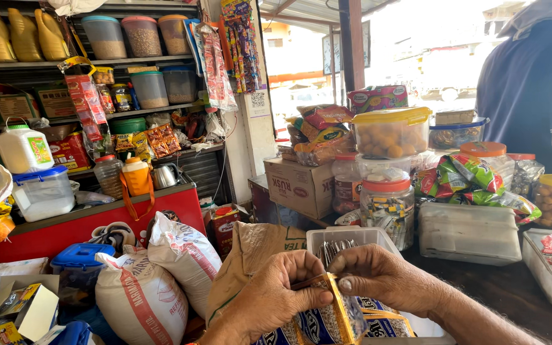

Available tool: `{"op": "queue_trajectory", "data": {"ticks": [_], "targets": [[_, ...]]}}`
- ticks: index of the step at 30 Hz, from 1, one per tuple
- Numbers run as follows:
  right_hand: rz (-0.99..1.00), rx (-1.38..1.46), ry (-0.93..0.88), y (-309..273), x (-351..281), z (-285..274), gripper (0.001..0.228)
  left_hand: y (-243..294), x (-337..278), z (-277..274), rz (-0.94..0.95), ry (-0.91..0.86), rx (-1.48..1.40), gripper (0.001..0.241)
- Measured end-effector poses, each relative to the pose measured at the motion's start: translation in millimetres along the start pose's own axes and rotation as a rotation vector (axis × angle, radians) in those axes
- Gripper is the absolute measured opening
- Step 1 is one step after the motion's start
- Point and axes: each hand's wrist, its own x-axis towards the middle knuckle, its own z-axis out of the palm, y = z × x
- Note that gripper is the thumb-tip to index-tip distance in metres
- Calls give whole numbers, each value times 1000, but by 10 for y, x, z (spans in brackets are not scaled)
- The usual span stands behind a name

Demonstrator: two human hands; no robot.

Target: The person sorts through packets of product by hand, picking them up from a pile and placing them into a plastic bin.

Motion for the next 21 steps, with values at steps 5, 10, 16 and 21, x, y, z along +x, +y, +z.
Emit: {"op": "queue_trajectory", "data": {"ticks": [5, 10, 16, 21], "targets": [[-41, -73, -71, -75, 22, 19, 24, -85, 24, -48, -11, -15, -34, 28], [-38, -179, -128, -169, 90, 10, 24, -120, 33, -48, 52, -51, -6, 32], [7, -183, -189, -198, 159, 26, 22, -82, 1, -46, 39, -23, 20, 42], [85, -417, -254, -349, 136, 70, 20, 22, -136, -18, 14, -40, 234, 33]]}}
